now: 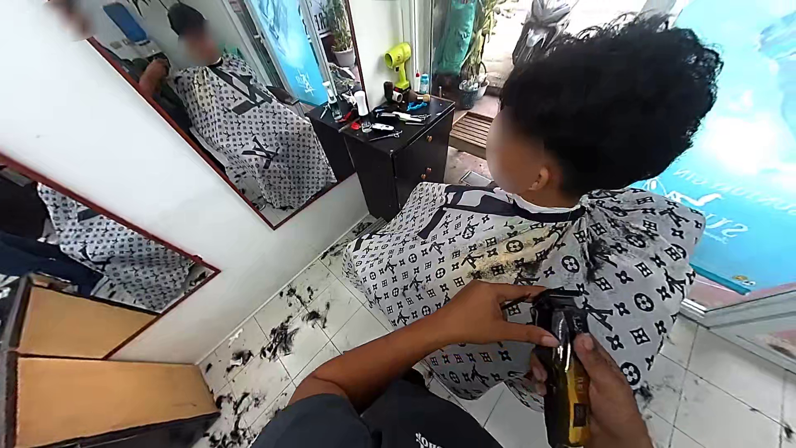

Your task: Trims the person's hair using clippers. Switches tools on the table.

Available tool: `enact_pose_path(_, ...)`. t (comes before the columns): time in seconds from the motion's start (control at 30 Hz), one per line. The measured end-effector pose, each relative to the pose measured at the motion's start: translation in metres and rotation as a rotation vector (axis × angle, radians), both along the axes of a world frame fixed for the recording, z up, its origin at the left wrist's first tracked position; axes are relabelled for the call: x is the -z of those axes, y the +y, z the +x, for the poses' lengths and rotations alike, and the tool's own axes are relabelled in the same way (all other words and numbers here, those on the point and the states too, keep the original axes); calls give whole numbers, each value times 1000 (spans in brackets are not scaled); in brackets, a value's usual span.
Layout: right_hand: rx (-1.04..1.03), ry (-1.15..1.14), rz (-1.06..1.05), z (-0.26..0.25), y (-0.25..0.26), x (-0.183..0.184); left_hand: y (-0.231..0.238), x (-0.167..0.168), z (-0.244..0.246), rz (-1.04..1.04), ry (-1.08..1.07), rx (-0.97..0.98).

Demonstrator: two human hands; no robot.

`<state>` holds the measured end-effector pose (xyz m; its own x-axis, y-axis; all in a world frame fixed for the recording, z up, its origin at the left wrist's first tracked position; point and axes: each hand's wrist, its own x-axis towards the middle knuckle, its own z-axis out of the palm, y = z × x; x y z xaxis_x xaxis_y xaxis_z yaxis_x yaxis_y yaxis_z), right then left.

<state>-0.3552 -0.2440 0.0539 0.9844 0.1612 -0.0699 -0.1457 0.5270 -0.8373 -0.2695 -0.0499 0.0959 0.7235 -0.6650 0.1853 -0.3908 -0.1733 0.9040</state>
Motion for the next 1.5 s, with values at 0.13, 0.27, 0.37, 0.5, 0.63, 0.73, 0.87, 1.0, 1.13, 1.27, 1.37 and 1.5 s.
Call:
enact_pose_path(0.13, 73, -60, -47, 12, 4, -3, 1, -44, 45, 129, -313, 53)
enact_pose_path(0.27, 182, -93, -127, 19, 3, -5, -4, -114, 119, 8, -715, -65)
enact_pose_path(0.37, 269, -80, -155, 21, -6, -7, -15, -169, 171, 142, -849, -115)
enact_pose_path(0.5, 287, -56, -158, 35, -39, -9, -53, -206, 229, 502, -850, -119)
enact_pose_path(0.63, 147, -75, -144, 67, -84, -1, -80, -206, 261, 816, -732, -181)
enact_pose_path(0.73, -15, -67, -72, 93, -116, 10, -90, -205, 257, 892, -657, -235)
enact_pose_path(0.87, -228, -6, 55, 119, -145, 25, -96, -207, 248, 980, -636, -300)
enact_pose_path(1.0, -370, 62, 139, 131, -154, 27, -96, -209, 245, 1022, -592, -351)
enact_pose_path(1.13, -469, 88, 189, 138, -158, 29, -94, -210, 240, 1039, -555, -405)
enact_pose_path(1.27, -561, 115, 230, 143, -163, 31, -92, -207, 239, 1014, -528, -434)
enact_pose_path(1.37, -606, 92, 263, 143, -166, 34, -92, -205, 240, 1011, -524, -449)
enact_pose_path(1.5, -611, 72, 311, 142, -167, 36, -93, -205, 240, 1023, -518, -451)
